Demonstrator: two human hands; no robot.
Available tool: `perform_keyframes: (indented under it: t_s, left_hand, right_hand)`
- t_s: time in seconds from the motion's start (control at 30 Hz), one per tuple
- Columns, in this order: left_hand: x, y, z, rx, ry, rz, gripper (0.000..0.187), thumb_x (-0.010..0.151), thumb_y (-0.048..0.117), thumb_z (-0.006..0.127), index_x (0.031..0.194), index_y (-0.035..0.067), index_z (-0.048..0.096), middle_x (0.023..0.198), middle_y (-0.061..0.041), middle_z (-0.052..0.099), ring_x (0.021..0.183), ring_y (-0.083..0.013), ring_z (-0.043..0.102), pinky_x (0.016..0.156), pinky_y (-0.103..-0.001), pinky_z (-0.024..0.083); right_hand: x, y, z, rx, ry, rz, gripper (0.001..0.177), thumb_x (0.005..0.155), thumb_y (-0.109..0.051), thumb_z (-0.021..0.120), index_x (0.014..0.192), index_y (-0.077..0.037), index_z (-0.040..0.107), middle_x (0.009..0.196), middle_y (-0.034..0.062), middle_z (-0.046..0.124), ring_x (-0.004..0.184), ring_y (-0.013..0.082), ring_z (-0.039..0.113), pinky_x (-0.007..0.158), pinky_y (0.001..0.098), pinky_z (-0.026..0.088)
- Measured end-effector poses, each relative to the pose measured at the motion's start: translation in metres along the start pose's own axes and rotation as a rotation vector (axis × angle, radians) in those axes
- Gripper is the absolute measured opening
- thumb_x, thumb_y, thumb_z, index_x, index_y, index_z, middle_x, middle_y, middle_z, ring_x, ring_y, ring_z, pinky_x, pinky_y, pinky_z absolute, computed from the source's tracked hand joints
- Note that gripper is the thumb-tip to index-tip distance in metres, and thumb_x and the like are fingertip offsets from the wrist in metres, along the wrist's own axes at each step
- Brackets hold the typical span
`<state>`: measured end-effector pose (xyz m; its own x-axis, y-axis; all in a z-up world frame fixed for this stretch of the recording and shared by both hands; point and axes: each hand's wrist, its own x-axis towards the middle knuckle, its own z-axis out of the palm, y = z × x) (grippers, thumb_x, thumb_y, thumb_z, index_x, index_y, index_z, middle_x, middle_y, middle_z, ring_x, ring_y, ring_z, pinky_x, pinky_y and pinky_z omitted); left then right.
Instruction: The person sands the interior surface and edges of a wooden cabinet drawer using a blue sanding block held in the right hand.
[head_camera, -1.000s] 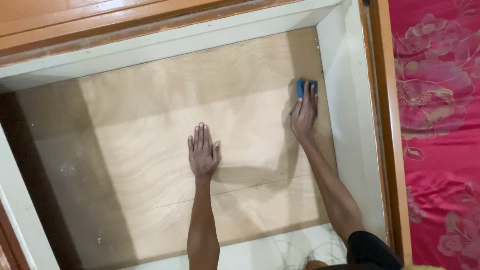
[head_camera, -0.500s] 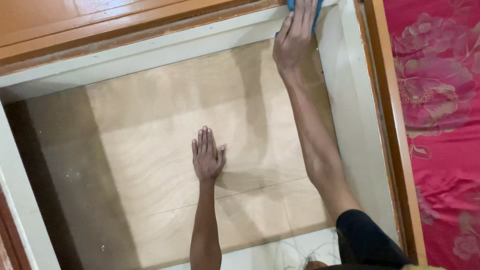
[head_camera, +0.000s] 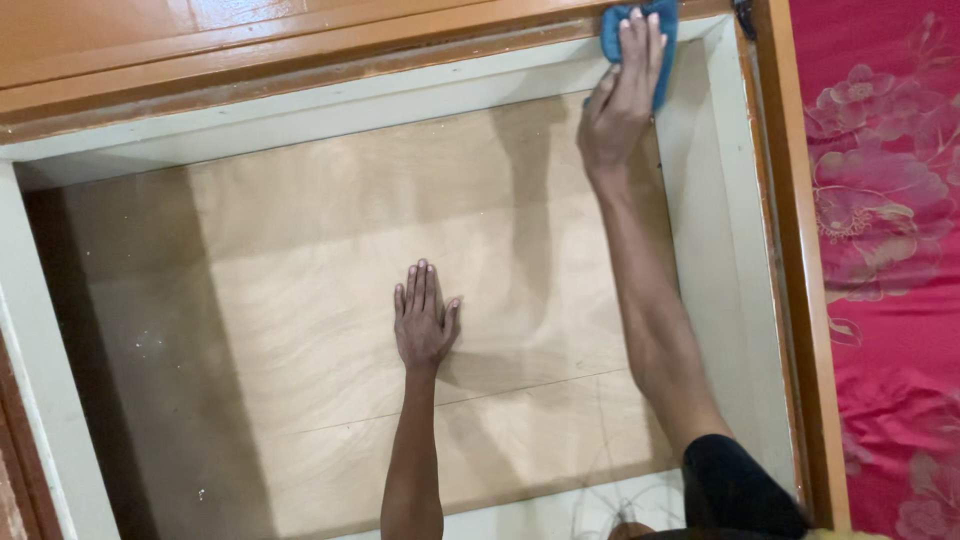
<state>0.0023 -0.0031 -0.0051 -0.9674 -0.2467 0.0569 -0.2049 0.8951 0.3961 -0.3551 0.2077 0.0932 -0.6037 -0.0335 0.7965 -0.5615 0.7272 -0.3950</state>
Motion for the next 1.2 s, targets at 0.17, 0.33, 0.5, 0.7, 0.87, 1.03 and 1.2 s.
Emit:
perform_keyframes:
  t_s: [0.17,0.33,0.5,0.7,0.87,1.03,1.2]
  left_hand:
    - [-0.001,0.0,0.003,0.012,0.005,-0.009,0.07,0.102,0.047,0.048,0.159,0.007,0.036,0.167,-0.009,0.034,0.156,-0.0237,0.029,0.127,-0.048,0.02]
    - [-0.001,-0.003,0.004,0.014,-0.003,0.012,0.071,0.103,0.046,0.049,0.16,0.005,0.035,0.167,-0.01,0.035,0.156,-0.0253,0.029,0.127,-0.049,0.02]
    - [0.0,0.0,-0.001,-0.012,0.018,0.006,0.073,0.1,0.047,0.052,0.158,0.004,0.037,0.167,-0.012,0.035,0.156,-0.0262,0.029,0.127,-0.049,0.02]
    - [-0.004,-0.01,-0.008,-0.08,0.012,0.054,0.079,0.098,0.05,0.051,0.16,0.005,0.033,0.168,-0.011,0.03,0.157,-0.0251,0.024,0.127,-0.051,0.014]
    - [-0.01,-0.102,-0.032,0.012,0.14,-0.072,0.076,0.106,0.049,0.039,0.164,0.002,0.026,0.171,-0.015,0.025,0.159,-0.0293,0.019,0.128,-0.053,0.005]
    - [-0.008,-0.154,-0.066,0.146,0.176,-0.209,0.073,0.108,0.051,0.038,0.163,0.004,0.03,0.172,-0.011,0.028,0.16,-0.026,0.02,0.131,-0.05,0.01]
    - [-0.006,-0.154,-0.067,0.109,0.169,-0.139,0.07,0.108,0.047,0.039,0.163,0.005,0.031,0.171,-0.011,0.03,0.159,-0.0257,0.023,0.13,-0.049,0.012]
  right_hand:
    - [-0.027,-0.088,0.046,0.138,-0.092,-0.05,0.044,0.109,-0.001,0.037,0.149,0.002,0.052,0.155,0.0224,0.052,0.151,0.0418,0.04,0.132,0.0583,0.027]
    - [0.001,-0.06,0.014,0.11,-0.281,-0.181,0.046,0.103,0.005,0.043,0.146,-0.001,0.058,0.153,0.0119,0.059,0.151,0.0301,0.047,0.133,0.0566,0.026]
    - [-0.012,-0.103,0.026,0.166,-0.132,-0.064,0.049,0.1,0.007,0.044,0.147,0.001,0.056,0.155,0.0129,0.056,0.153,0.0328,0.042,0.134,0.0542,0.026]
    - [-0.021,-0.15,0.054,0.256,-0.255,-0.203,0.045,0.104,0.004,0.049,0.149,0.002,0.053,0.155,0.0144,0.055,0.152,0.0332,0.042,0.133,0.0528,0.025]
    - [-0.002,-0.093,0.023,0.104,-0.379,-0.221,0.052,0.1,0.006,0.044,0.15,-0.004,0.054,0.157,0.0094,0.057,0.155,0.0249,0.042,0.135,0.0545,0.017]
    - [-0.028,-0.167,0.06,0.171,-0.232,-0.186,0.051,0.106,0.004,0.043,0.157,-0.002,0.048,0.162,0.0123,0.05,0.157,0.0301,0.033,0.136,0.0528,0.017]
    - [-0.026,-0.233,0.063,0.243,-0.458,-0.386,0.043,0.11,-0.006,0.053,0.154,-0.003,0.052,0.158,0.0101,0.054,0.152,0.0316,0.039,0.13,0.0536,0.02]
